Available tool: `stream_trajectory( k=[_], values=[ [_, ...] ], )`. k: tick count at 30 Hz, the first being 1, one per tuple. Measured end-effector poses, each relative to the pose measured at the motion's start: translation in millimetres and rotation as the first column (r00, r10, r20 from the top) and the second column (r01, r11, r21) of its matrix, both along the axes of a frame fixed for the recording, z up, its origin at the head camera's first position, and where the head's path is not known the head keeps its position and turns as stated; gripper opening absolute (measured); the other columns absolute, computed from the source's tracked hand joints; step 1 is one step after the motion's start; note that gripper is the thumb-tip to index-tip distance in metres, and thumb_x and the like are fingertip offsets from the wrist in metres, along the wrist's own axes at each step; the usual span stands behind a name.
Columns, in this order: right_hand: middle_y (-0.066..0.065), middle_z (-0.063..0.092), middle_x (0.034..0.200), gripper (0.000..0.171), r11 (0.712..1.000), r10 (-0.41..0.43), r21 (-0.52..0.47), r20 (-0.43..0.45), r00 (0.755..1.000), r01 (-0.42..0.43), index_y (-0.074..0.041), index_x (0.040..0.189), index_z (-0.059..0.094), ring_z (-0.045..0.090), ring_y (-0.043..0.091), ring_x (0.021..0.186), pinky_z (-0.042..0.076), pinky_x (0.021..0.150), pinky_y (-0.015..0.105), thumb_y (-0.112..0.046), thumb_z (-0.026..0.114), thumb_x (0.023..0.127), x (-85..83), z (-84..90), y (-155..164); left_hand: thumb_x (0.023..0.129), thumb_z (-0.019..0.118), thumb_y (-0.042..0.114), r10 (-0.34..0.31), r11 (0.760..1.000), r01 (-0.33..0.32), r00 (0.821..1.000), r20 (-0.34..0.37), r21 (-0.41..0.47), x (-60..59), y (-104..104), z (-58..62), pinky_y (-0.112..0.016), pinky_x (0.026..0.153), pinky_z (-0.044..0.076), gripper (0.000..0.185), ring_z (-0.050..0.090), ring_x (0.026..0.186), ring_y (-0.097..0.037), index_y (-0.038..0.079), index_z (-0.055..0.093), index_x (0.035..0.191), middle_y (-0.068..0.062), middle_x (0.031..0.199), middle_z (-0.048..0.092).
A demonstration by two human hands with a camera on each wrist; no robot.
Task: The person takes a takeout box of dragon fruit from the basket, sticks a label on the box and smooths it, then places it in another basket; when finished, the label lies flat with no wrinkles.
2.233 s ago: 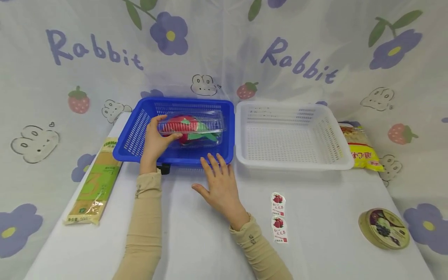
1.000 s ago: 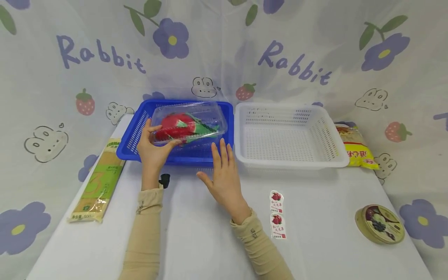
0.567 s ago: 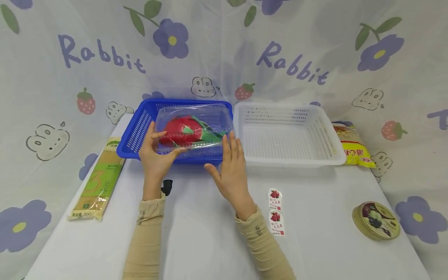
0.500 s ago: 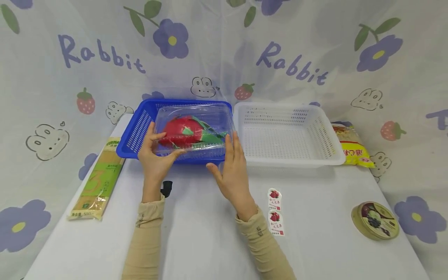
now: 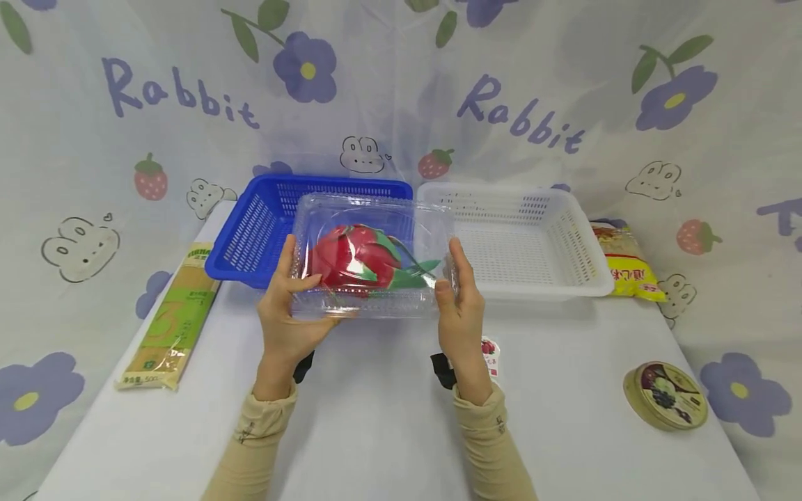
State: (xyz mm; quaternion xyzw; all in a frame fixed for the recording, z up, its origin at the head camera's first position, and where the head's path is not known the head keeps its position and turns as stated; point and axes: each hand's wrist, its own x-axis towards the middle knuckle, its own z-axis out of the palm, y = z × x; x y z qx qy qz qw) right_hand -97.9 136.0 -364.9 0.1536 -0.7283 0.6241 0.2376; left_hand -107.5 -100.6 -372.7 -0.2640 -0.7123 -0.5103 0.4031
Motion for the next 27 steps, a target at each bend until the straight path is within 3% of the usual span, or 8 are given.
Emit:
stream_trajectory(
  k=[4, 11, 14, 16, 19, 22, 24, 27],
  values=[
    [0.02, 0.022, 0.159, 0.058, 0.996, 0.065, -0.067, 0.036, 0.997, -0.063, 0.0, 0.151, 0.025, 0.027, 0.041, 0.144, 0.031, 0.115, 0.021, -0.03, 0.041, 0.104, 5.4, -0.9, 9, 0.077, 0.08, 0.038, -0.054, 0.997, 0.049, 0.995, -0.081, -0.054, 7.0, 5, 1.6, -0.04, 0.107, 0.043, 0.046, 0.036, 0.138, -0.048, 0.004, 0.058, 0.101, -0.034, 0.149, 0.032],
    [0.029, 0.021, 0.157, 0.052, 0.989, 0.116, -0.1, 0.024, 0.993, -0.113, 0.003, 0.149, 0.028, 0.039, 0.02, 0.141, 0.037, 0.112, 0.02, -0.008, 0.042, 0.1, 11.8, -11.9, 19, 0.051, 0.093, 0.0, -0.068, 0.984, 0.064, 0.997, -0.019, -0.167, 30.2, 6, 0.0, -0.037, 0.112, 0.037, 0.065, 0.03, 0.143, -0.042, 0.004, 0.06, 0.107, -0.034, 0.153, 0.026],
    [0.026, 0.022, 0.157, 0.052, 0.991, 0.117, -0.064, -0.007, 0.993, -0.117, 0.005, 0.148, 0.03, 0.039, 0.013, 0.141, 0.036, 0.112, 0.02, -0.002, 0.041, 0.098, 18.9, -16.7, 18, 0.067, 0.09, 0.022, -0.079, 0.979, 0.084, 0.996, 0.038, -0.186, 44.0, 3, -1.7, -0.034, 0.115, 0.034, 0.066, 0.028, 0.144, -0.042, -0.001, 0.057, 0.119, -0.036, 0.152, 0.024],
    [0.025, 0.023, 0.158, 0.053, 0.992, 0.12, -0.044, -0.039, 0.992, -0.121, 0.008, 0.147, 0.03, 0.036, 0.014, 0.143, 0.034, 0.114, 0.021, 0.004, 0.041, 0.095, 25.1, -19.4, 15, 0.077, 0.081, 0.037, -0.08, 0.986, 0.098, 0.988, 0.129, -0.135, 54.4, 1, -3.1, -0.029, 0.116, 0.031, 0.074, 0.026, 0.146, -0.04, -0.005, 0.052, 0.13, -0.034, 0.154, 0.023],
    [0.021, 0.024, 0.158, 0.057, 0.995, 0.104, 0.011, -0.093, 0.99, -0.104, 0.012, 0.144, 0.032, 0.027, 0.018, 0.148, 0.027, 0.119, 0.024, 0.01, 0.042, 0.087, 35.2, -23.4, 10, 0.086, 0.073, 0.032, -0.062, 0.998, 0.063, 0.943, 0.326, 0.008, 68.1, 0, -5.0, -0.02, 0.115, 0.027, 0.076, 0.024, 0.148, -0.032, -0.002, 0.038, 0.145, -0.024, 0.158, 0.024],
    [0.02, 0.026, 0.158, 0.061, 0.995, 0.092, 0.047, -0.123, 0.988, -0.086, 0.014, 0.142, 0.035, 0.02, 0.021, 0.15, 0.021, 0.121, 0.024, 0.013, 0.044, 0.081, 45.8, -28.3, 5, 0.086, 0.07, 0.01, -0.052, 0.993, -0.014, 0.85, 0.523, 0.121, 77.5, -1, -6.9, -0.012, 0.112, 0.025, 0.079, 0.023, 0.149, -0.024, 0.007, 0.027, 0.153, -0.012, 0.16, 0.026],
    [0.022, 0.026, 0.158, 0.063, 0.995, 0.094, 0.057, -0.121, 0.988, -0.087, 0.014, 0.141, 0.035, 0.02, 0.02, 0.15, 0.02, 0.121, 0.023, 0.016, 0.045, 0.08, 52.9, -32.5, 4, 0.085, 0.069, 0.004, -0.048, 0.989, -0.047, 0.798, 0.601, 0.142, 82.0, -1, -9.2, -0.012, 0.111, 0.026, 0.082, 0.025, 0.149, -0.022, 0.01, 0.024, 0.154, -0.007, 0.16, 0.027],
    [0.024, 0.024, 0.158, 0.066, 0.994, 0.106, 0.042, -0.093, 0.99, -0.103, 0.012, 0.143, 0.034, 0.019, 0.017, 0.151, 0.019, 0.12, 0.019, 0.019, 0.046, 0.078, 62.8, -40.0, 3, 0.084, 0.069, 0.004, -0.067, 0.987, -0.041, 0.769, 0.635, 0.153, 88.0, -2, -15.4, -0.015, 0.109, 0.03, 0.082, 0.029, 0.147, -0.026, 0.009, 0.026, 0.153, -0.008, 0.159, 0.029]
  ],
)
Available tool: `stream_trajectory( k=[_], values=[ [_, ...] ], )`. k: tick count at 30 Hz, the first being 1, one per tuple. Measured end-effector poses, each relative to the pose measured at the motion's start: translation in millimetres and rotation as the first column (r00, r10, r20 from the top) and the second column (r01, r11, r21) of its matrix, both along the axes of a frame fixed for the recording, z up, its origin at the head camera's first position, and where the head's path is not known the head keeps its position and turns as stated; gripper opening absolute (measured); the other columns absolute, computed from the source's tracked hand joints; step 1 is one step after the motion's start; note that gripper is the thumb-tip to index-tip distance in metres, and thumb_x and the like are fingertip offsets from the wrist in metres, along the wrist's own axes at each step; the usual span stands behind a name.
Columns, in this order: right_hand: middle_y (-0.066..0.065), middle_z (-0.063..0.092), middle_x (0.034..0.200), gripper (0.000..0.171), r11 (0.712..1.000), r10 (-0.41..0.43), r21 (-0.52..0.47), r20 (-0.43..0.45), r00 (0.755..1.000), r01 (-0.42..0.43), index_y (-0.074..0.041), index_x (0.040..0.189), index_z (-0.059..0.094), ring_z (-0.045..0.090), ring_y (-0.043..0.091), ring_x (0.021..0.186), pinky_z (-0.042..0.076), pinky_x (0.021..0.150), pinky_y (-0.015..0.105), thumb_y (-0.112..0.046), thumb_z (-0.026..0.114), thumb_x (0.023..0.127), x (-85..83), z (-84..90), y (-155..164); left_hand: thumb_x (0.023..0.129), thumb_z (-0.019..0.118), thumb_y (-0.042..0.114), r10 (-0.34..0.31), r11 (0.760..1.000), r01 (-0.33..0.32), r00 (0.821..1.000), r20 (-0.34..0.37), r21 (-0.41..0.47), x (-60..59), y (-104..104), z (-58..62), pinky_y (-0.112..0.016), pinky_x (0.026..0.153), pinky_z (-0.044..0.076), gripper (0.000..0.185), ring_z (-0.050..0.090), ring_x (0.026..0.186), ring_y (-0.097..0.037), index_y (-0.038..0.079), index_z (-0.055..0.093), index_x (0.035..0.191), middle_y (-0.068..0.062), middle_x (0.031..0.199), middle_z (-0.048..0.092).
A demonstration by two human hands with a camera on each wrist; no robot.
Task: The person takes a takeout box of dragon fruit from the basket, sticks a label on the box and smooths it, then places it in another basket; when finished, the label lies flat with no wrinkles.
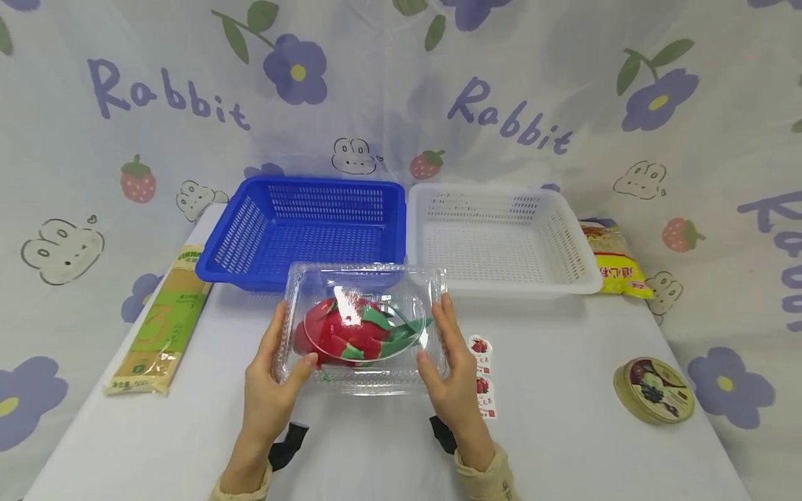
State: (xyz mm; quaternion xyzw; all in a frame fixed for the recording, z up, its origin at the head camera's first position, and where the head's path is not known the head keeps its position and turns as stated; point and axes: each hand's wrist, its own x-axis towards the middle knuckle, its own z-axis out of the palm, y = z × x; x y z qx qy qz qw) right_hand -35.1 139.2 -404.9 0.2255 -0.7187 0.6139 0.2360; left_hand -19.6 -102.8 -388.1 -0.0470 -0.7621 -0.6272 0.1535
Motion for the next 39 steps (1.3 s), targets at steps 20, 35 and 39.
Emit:
stream_trajectory(
  k=[20, 35, 39],
  values=[
    [0.006, 0.029, 0.159, 0.066, 0.98, -0.164, 0.145, 0.227, 0.96, 0.133, -0.002, 0.148, 0.036, 0.023, 0.001, 0.147, 0.021, 0.113, 0.007, 0.012, 0.049, 0.084, 27.9, -28.2, 6, 0.082, 0.07, 0.002, -0.013, 1.0, 0.014, 0.998, 0.059, -0.022, 14.5, 18, -41.0, -0.024, 0.114, 0.024, 0.075, 0.027, 0.146, -0.037, -0.001, 0.034, 0.148, -0.021, 0.157, 0.029],
    [0.004, 0.019, 0.163, 0.051, 0.947, -0.212, 0.306, 0.381, 0.9, 0.094, -0.015, 0.147, 0.041, 0.017, 0.016, 0.151, 0.026, 0.119, 0.041, -0.008, 0.051, 0.097, 30.4, -43.4, 8, 0.084, 0.069, 0.006, 0.02, 0.98, -0.006, 0.997, 0.071, -0.199, 16.4, 14, -57.7, -0.07, 0.103, 0.032, 0.061, 0.033, 0.142, -0.043, 0.014, 0.049, 0.141, -0.015, 0.158, 0.03],
    [0.011, 0.026, 0.16, 0.047, 0.937, -0.205, 0.339, 0.349, 0.914, 0.081, -0.017, 0.145, 0.044, 0.026, 0.033, 0.146, 0.032, 0.114, 0.053, -0.005, 0.043, 0.1, 27.0, -44.9, 15, 0.087, 0.069, 0.014, 0.011, 0.964, 0.02, 0.993, 0.113, -0.264, 16.5, 10, -56.4, -0.076, 0.1, 0.03, 0.059, 0.032, 0.141, -0.045, 0.022, 0.049, 0.141, -0.015, 0.159, 0.027]
  ],
)
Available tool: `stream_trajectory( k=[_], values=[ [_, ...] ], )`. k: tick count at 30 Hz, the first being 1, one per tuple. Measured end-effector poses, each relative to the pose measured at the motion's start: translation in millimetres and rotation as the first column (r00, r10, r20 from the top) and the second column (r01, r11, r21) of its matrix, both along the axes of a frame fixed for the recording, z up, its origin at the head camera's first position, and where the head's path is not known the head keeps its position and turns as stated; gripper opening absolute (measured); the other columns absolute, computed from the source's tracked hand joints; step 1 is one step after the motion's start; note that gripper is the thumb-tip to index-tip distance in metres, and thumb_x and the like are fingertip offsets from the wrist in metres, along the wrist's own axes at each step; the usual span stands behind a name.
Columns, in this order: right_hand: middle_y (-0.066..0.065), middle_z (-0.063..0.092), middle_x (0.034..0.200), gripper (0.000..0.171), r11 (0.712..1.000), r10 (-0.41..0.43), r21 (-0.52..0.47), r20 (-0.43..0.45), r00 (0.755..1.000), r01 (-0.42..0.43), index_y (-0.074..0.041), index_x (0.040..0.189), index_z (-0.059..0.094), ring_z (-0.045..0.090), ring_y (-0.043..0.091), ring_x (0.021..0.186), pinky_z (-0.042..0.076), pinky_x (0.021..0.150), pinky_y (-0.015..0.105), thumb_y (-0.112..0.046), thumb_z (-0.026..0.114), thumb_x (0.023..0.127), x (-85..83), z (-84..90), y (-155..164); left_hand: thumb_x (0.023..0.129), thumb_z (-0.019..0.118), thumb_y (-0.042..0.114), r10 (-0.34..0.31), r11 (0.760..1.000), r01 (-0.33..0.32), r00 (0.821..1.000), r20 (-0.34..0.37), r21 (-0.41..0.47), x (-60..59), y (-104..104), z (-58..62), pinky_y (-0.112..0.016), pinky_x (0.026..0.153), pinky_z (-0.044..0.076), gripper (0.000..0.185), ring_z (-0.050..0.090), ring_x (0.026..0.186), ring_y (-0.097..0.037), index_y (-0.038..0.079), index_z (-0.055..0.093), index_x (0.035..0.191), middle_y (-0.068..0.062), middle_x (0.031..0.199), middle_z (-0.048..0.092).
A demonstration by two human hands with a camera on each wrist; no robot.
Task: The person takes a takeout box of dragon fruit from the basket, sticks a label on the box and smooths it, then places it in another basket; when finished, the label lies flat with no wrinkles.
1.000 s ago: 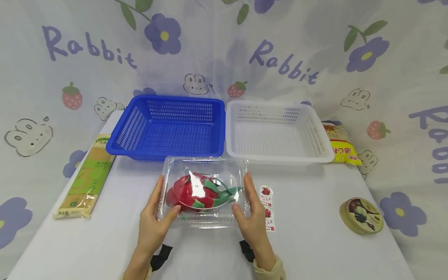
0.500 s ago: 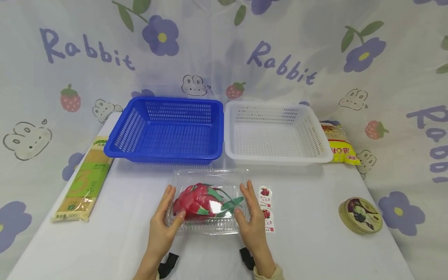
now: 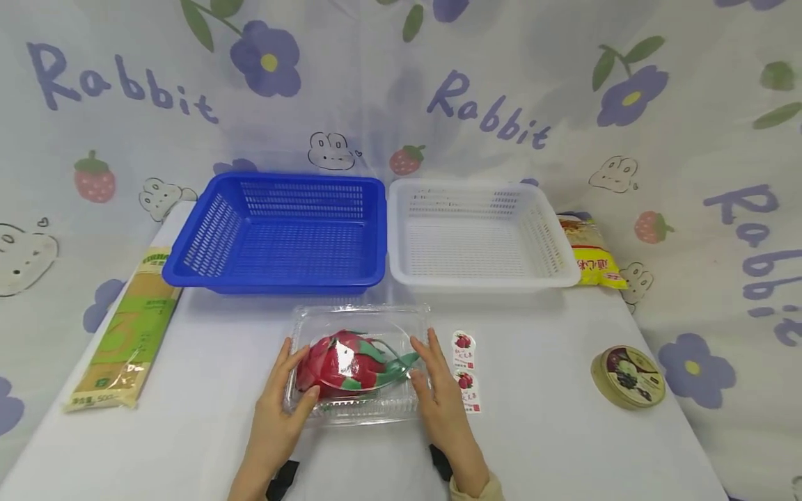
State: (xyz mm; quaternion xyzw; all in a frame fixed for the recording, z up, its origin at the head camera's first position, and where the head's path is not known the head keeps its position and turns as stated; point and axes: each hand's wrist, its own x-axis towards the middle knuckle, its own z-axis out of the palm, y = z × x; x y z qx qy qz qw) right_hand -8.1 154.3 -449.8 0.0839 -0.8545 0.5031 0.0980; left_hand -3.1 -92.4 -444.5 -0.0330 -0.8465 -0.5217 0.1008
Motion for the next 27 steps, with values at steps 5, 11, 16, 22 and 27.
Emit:
stream_trajectory(
  k=[5, 11, 16, 22, 27],
  values=[
    [0.017, 0.053, 0.142, 0.037, 0.982, -0.189, 0.011, 0.009, 0.982, 0.189, -0.009, 0.137, 0.053, 0.052, 0.027, 0.131, 0.046, 0.104, 0.026, -0.008, 0.043, 0.102, -10.1, 4.4, 15, 0.088, 0.068, 0.018, -0.022, 0.999, 0.023, 0.999, 0.023, -0.036, 1.2, -6, 3.0, -0.077, 0.1, 0.029, 0.059, 0.032, 0.141, -0.046, 0.024, 0.046, 0.143, -0.017, 0.158, 0.028],
    [0.033, 0.034, 0.148, 0.059, 0.901, -0.382, 0.33, 0.295, 0.876, 0.282, 0.005, 0.143, 0.038, 0.037, 0.053, 0.133, 0.036, 0.103, 0.067, -0.016, 0.061, 0.093, -22.3, 8.0, 39, 0.088, 0.069, 0.02, -0.036, 0.997, 0.036, 0.999, 0.016, -0.061, 1.5, -7, 4.7, -0.076, 0.1, 0.029, 0.06, 0.033, 0.14, -0.046, 0.023, 0.046, 0.143, -0.018, 0.158, 0.028],
    [0.039, 0.036, 0.141, 0.073, 0.852, -0.456, 0.422, 0.307, 0.836, 0.31, 0.01, 0.143, 0.035, 0.04, 0.059, 0.125, 0.039, 0.097, 0.068, -0.007, 0.071, 0.081, -24.7, 3.8, 42, 0.088, 0.069, 0.021, -0.045, 0.997, 0.047, 0.999, 0.025, -0.069, 0.5, -7, 6.0, -0.076, 0.101, 0.029, 0.06, 0.033, 0.14, -0.046, 0.024, 0.046, 0.143, -0.018, 0.158, 0.028],
    [0.039, 0.039, 0.138, 0.079, 0.834, -0.483, 0.442, 0.297, 0.824, 0.33, 0.007, 0.144, 0.034, 0.043, 0.057, 0.121, 0.042, 0.093, 0.065, -0.002, 0.073, 0.076, -24.9, 2.0, 43, 0.088, 0.069, 0.021, -0.052, 0.997, 0.054, 0.998, 0.044, -0.058, 0.3, -7, 7.6, -0.076, 0.101, 0.028, 0.061, 0.031, 0.141, -0.046, 0.024, 0.045, 0.143, -0.017, 0.159, 0.026],
    [0.04, 0.037, 0.137, 0.082, 0.85, -0.466, 0.425, 0.332, 0.82, 0.31, 0.006, 0.147, 0.03, 0.046, 0.055, 0.115, 0.045, 0.088, 0.062, -0.003, 0.073, 0.078, -25.2, 3.5, 47, 0.088, 0.069, 0.02, -0.056, 0.997, 0.059, 0.997, 0.046, -0.052, -0.3, -7, 7.7, -0.076, 0.101, 0.027, 0.06, 0.03, 0.141, -0.046, 0.024, 0.045, 0.143, -0.018, 0.159, 0.026]
  ],
)
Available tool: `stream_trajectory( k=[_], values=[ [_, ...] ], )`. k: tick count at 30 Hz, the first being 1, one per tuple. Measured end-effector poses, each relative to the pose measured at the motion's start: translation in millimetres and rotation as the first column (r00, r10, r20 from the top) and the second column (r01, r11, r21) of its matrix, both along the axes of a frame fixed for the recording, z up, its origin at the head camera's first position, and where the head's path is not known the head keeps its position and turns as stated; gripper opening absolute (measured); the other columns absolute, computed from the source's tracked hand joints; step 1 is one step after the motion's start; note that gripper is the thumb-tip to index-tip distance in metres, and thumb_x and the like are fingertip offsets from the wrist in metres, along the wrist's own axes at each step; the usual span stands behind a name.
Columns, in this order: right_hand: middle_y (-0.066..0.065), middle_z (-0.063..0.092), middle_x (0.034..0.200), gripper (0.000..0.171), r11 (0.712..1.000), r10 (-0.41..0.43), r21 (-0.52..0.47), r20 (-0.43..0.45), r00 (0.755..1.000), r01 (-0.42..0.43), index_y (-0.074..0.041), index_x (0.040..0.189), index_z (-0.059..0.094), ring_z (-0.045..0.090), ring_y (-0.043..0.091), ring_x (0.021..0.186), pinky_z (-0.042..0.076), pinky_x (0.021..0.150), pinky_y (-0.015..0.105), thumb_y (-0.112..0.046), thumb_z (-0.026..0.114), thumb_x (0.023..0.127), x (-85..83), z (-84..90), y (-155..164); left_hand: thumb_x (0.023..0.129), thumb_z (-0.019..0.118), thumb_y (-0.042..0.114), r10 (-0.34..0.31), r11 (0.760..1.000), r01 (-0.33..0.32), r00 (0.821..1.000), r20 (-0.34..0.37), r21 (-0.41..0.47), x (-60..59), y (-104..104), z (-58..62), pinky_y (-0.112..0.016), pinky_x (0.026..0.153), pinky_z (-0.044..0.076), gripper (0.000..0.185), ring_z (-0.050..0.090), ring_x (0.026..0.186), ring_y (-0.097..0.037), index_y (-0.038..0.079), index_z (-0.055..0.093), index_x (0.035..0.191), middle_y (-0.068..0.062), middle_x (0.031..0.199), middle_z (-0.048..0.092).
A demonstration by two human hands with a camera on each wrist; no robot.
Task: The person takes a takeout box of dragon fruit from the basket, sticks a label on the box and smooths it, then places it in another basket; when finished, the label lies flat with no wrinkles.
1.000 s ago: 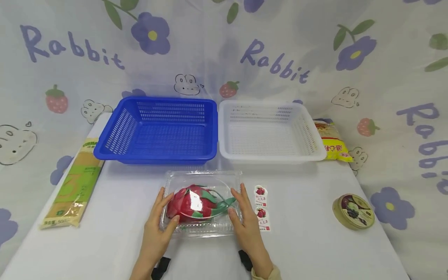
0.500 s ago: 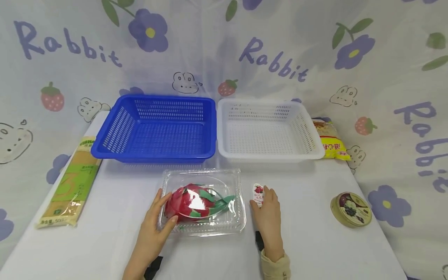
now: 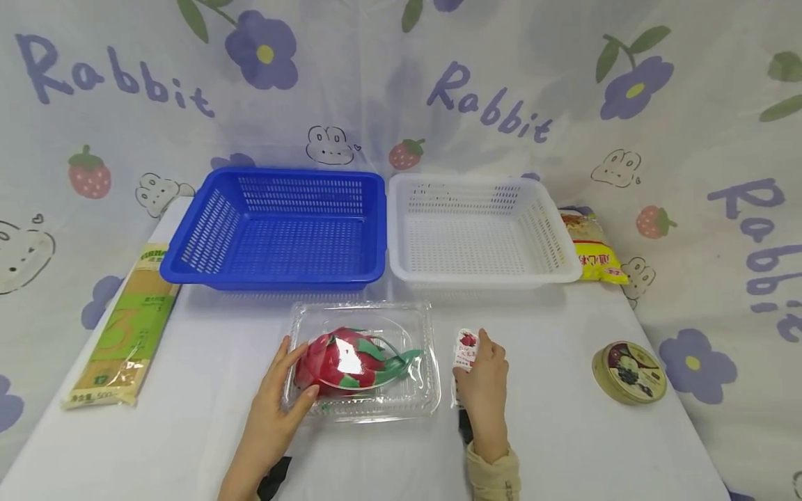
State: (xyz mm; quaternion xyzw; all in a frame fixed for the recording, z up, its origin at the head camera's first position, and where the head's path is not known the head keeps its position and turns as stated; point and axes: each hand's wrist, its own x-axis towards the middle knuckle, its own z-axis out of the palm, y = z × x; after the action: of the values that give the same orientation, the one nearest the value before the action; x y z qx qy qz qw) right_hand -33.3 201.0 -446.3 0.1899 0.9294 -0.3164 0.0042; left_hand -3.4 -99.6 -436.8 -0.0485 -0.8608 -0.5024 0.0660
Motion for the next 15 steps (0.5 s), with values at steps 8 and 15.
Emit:
stream_trajectory(
  k=[8, 15],
  values=[
    [0.034, 0.061, 0.111, 0.066, 0.998, -0.023, -0.063, -0.039, 0.999, 0.02, 0.0, 0.141, 0.044, 0.063, 0.033, 0.076, 0.053, 0.059, 0.038, 0.0, 0.069, 0.08, -0.3, 3.8, 5, 0.089, 0.069, 0.023, -0.005, 1.0, 0.006, 1.0, 0.02, -0.014, 1.4, 0, 0.9, -0.076, 0.102, 0.027, 0.061, 0.029, 0.142, -0.046, 0.026, 0.044, 0.144, -0.016, 0.16, 0.025],
    [0.022, 0.071, 0.093, 0.044, 0.966, -0.143, -0.238, -0.184, 0.972, 0.097, -0.007, 0.131, 0.056, 0.057, 0.008, 0.056, 0.046, 0.044, 0.02, -0.009, 0.067, 0.089, 3.2, 17.6, 0, 0.086, 0.073, 0.023, 0.04, 0.998, -0.041, 0.999, -0.007, -0.042, 3.9, 3, 3.2, -0.074, 0.101, 0.03, 0.062, 0.031, 0.141, -0.043, 0.024, 0.048, 0.142, -0.016, 0.158, 0.029]
  ],
)
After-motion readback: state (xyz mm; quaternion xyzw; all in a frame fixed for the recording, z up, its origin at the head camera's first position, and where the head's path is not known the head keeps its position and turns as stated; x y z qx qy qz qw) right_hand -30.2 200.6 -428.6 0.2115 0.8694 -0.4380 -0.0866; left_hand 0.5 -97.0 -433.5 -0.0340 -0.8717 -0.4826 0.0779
